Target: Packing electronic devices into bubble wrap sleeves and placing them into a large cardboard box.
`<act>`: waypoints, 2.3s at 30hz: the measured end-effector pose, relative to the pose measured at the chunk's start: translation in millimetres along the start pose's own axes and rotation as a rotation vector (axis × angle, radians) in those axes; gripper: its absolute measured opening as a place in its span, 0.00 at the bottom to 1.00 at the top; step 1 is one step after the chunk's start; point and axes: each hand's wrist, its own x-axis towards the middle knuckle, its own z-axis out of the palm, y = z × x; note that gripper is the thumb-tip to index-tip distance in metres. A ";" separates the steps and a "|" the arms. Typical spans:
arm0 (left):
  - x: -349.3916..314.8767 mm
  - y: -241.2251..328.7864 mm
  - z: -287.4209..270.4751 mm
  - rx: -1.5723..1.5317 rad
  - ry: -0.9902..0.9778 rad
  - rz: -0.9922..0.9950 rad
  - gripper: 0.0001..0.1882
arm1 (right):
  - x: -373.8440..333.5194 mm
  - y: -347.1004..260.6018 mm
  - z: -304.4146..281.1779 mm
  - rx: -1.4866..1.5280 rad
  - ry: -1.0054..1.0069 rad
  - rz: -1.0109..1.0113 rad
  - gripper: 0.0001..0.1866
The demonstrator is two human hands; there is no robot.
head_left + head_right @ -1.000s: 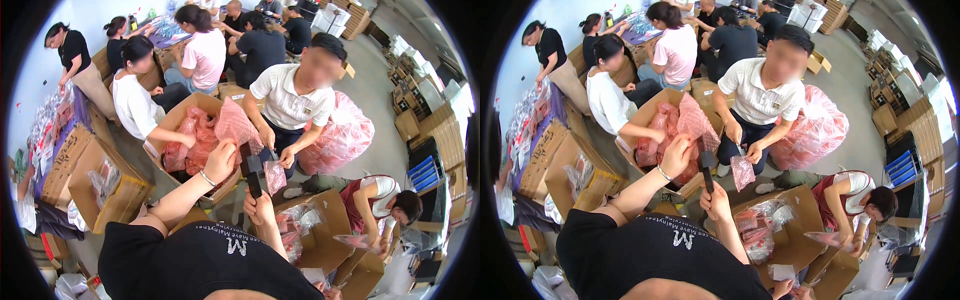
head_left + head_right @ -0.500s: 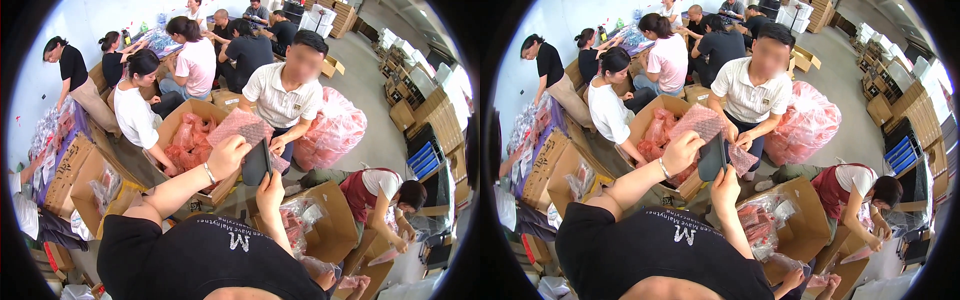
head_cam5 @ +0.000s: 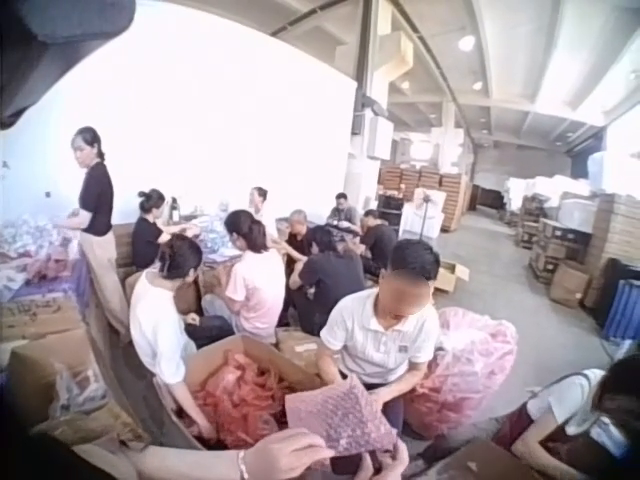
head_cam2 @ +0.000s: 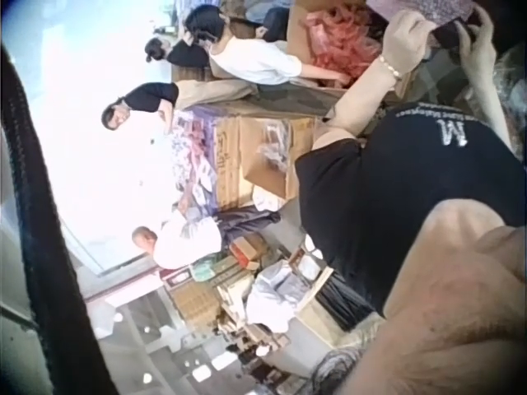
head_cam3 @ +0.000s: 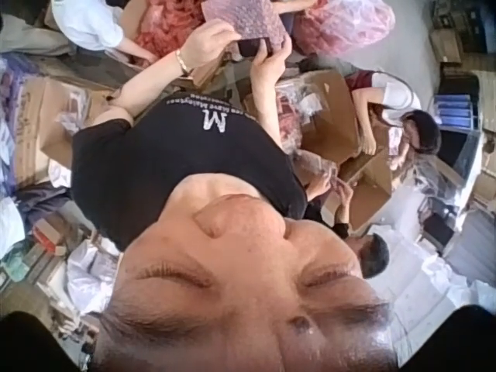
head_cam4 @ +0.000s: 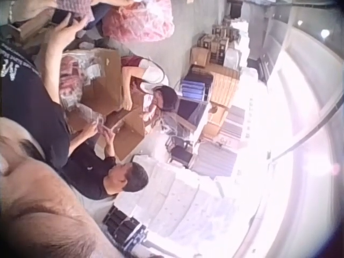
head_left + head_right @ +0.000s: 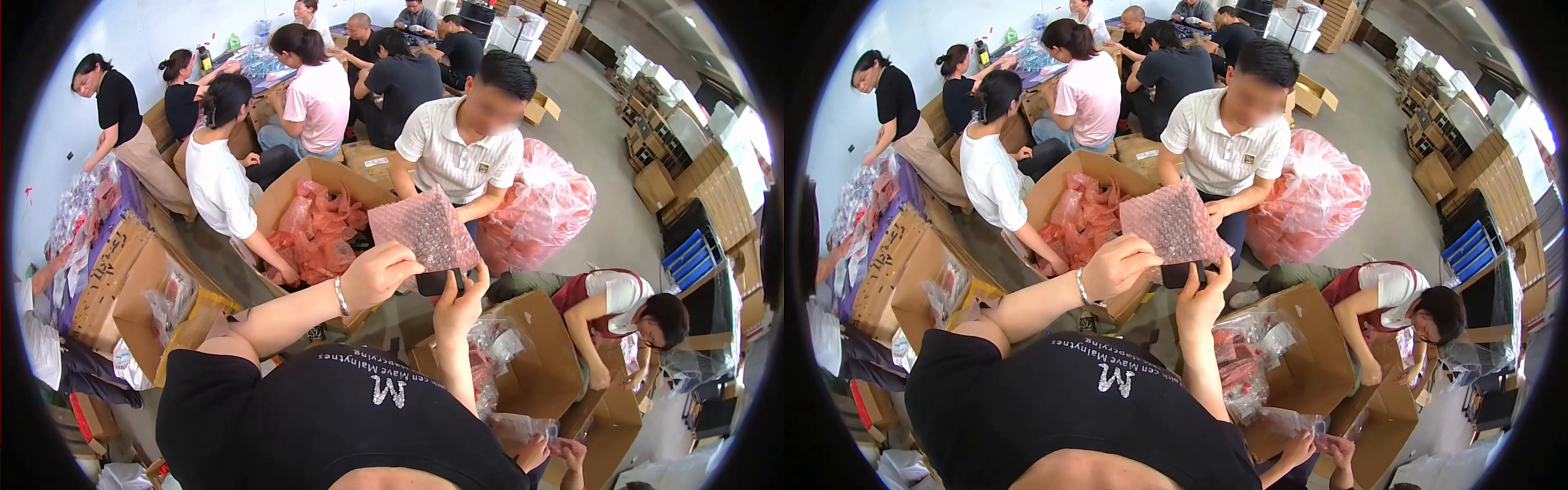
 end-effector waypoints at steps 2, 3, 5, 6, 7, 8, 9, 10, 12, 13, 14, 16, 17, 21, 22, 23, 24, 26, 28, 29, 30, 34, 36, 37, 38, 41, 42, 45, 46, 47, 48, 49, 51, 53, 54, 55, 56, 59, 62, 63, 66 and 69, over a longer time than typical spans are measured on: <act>1.0 10.2 1.4 -0.030 -0.014 0.006 0.08 | 2.3 0.8 -4.7 -0.044 0.038 -0.042 0.30; 0.7 14.7 2.8 -0.057 -0.029 0.014 0.08 | 3.3 -0.2 -5.6 -0.085 0.076 -0.085 0.32; 1.1 26.4 8.7 -0.090 -0.058 0.029 0.08 | 7.9 -3.2 -8.0 -0.078 0.109 -0.100 0.28; 1.0 30.1 14.0 -0.137 -0.075 0.033 0.08 | 12.5 1.9 -10.2 -0.172 0.096 -0.177 0.25; -0.1 33.1 17.8 -0.183 -0.092 0.038 0.08 | 14.8 3.8 -11.8 -0.265 0.083 -0.255 0.21; -1.8 36.1 17.7 -0.184 -0.093 0.040 0.08 | 11.8 2.8 -10.6 -0.183 0.139 -0.149 0.14; -4.5 37.4 17.5 -0.226 -0.115 0.031 0.08 | 10.9 5.0 -11.6 -0.182 0.140 -0.148 0.14; -6.3 37.2 16.3 -0.268 -0.136 0.023 0.09 | 9.5 8.1 -13.2 -0.121 0.187 -0.145 0.13; -7.6 35.1 7.9 -0.204 0.026 -0.131 0.14 | 8.9 10.7 -19.5 -0.037 0.263 -0.153 0.11; -9.3 33.4 2.8 -0.138 0.190 -0.285 0.20 | 8.8 10.8 -22.4 -0.010 0.305 -0.133 0.11; -20.1 22.0 6.1 -0.171 0.185 -0.529 0.28 | 9.7 11.5 -24.9 -0.003 0.328 -0.129 0.11; -21.8 13.5 15.4 -0.804 0.135 -1.053 0.25 | 7.5 11.4 -26.4 0.007 0.345 -0.126 0.11; -21.1 12.5 19.5 -1.181 0.079 -1.276 0.21 | 4.8 11.4 -25.9 0.055 0.338 -0.155 0.11; -16.9 23.5 27.4 -1.387 -0.106 -1.153 0.12 | 6.8 17.3 -25.0 0.069 0.388 -0.223 0.12; -19.2 22.6 27.3 -1.363 -0.072 -1.182 0.10 | 9.1 16.1 -27.2 0.124 0.410 -0.234 0.11; -22.6 21.6 26.9 -1.337 -0.038 -1.211 0.07 | 9.8 17.3 -28.2 0.121 0.414 -0.227 0.11; -26.0 21.3 25.5 -1.310 -0.051 -1.162 0.09 | 9.7 18.8 -28.7 0.077 0.398 -0.238 0.11; -31.2 27.6 18.1 -1.316 -0.162 -1.203 0.10 | 5.9 19.4 -31.9 0.000 0.381 -0.276 0.11; -33.6 19.3 3.7 -1.240 -0.492 -1.354 0.10 | 6.5 25.5 -37.2 -0.011 0.405 -0.257 0.11; -32.6 3.7 -4.8 -1.100 -0.650 -1.229 0.09 | 7.2 29.5 -40.1 -0.020 0.418 -0.245 0.11; -32.9 -15.5 -14.0 -0.776 -0.554 -1.047 0.09 | 10.5 22.4 -47.2 -0.054 0.424 -0.275 0.11; 35.5 -62.5 -65.6 -0.768 -0.176 -0.825 0.18 | 22.9 17.0 -66.5 -0.057 0.350 -0.404 0.11; 66.0 -56.4 -56.2 -0.710 -0.221 -0.753 0.20 | 24.3 5.0 -68.4 -0.086 0.274 -0.435 0.11; 76.0 -55.0 -44.1 -0.817 -0.371 -0.760 0.21 | 24.2 0.8 -69.2 -0.078 0.241 -0.443 0.12; 81.0 -51.3 -33.1 -0.925 -0.522 -0.763 0.23 | 21.4 -2.0 -71.4 -0.080 0.243 -0.426 0.12; 77.6 -43.0 -6.3 -1.005 -0.453 -0.849 0.18 | 31.0 3.9 -84.1 -0.112 0.113 -0.310 0.14; 75.8 -45.0 -0.4 -1.009 -0.469 -0.844 0.18 | 37.2 10.5 -93.2 -0.013 0.059 -0.166 0.15; 74.0 -47.5 8.9 -0.851 -0.371 -0.834 0.14 | 33.8 16.8 -115.6 0.138 0.184 0.035 0.18; 73.3 -46.5 10.1 -0.795 -0.267 -0.812 0.14 | 25.5 16.1 -121.0 0.237 0.156 0.100 0.16; 73.0 -45.5 11.7 -0.738 -0.164 -0.788 0.13 | 19.2 13.8 -123.9 0.338 0.129 0.165 0.15; 74.8 -42.1 17.1 -0.685 -0.106 -0.707 0.11 | 10.8 8.5 -119.0 0.543 -0.108 0.187 0.18; 76.3 -36.9 21.9 -0.703 -0.141 -0.694 0.11 | 3.8 4.1 -105.9 0.747 -0.338 0.199 0.23; 78.9 -18.5 24.1 -0.403 -0.153 -0.634 0.10 | 4.2 2.9 -74.6 1.137 -0.470 0.440 0.22; 63.4 -12.7 31.7 -0.567 -0.142 -0.605 0.11 | 15.2 37.0 -49.3 1.404 -0.449 0.406 0.25; 54.9 -5.8 30.9 -0.778 -0.153 -0.706 0.11 | 19.6 46.7 -43.8 1.673 -0.473 0.373 0.28; 47.0 -2.0 29.4 -0.982 -0.158 -0.810 0.11 | 25.2 26.4 -51.3 1.700 -0.364 0.415 0.31; 42.5 3.5 31.8 -1.007 -0.156 -0.828 0.12 | 25.5 25.7 -53.4 1.643 -0.299 0.395 0.31; 30.5 3.4 42.2 -1.051 -0.189 -0.905 0.14 | 17.9 21.6 -63.6 1.527 -0.175 0.346 0.31; 28.9 -1.8 52.8 -1.332 -0.108 -1.075 0.16 | 11.0 29.5 -66.1 1.504 -0.130 0.295 0.30; 32.3 -3.8 55.6 -1.337 -0.146 -1.090 0.16 | 9.3 34.8 -65.9 1.537 -0.141 0.266 0.30; 20.6 -13.2 63.1 -1.495 -0.243 -1.139 0.17 | 0.8 47.8 -68.6 1.543 -0.178 0.304 0.26; -0.6 -24.7 75.8 -1.327 -0.326 -1.177 0.18 | -15.4 77.8 -90.3 1.450 -0.305 0.368 0.21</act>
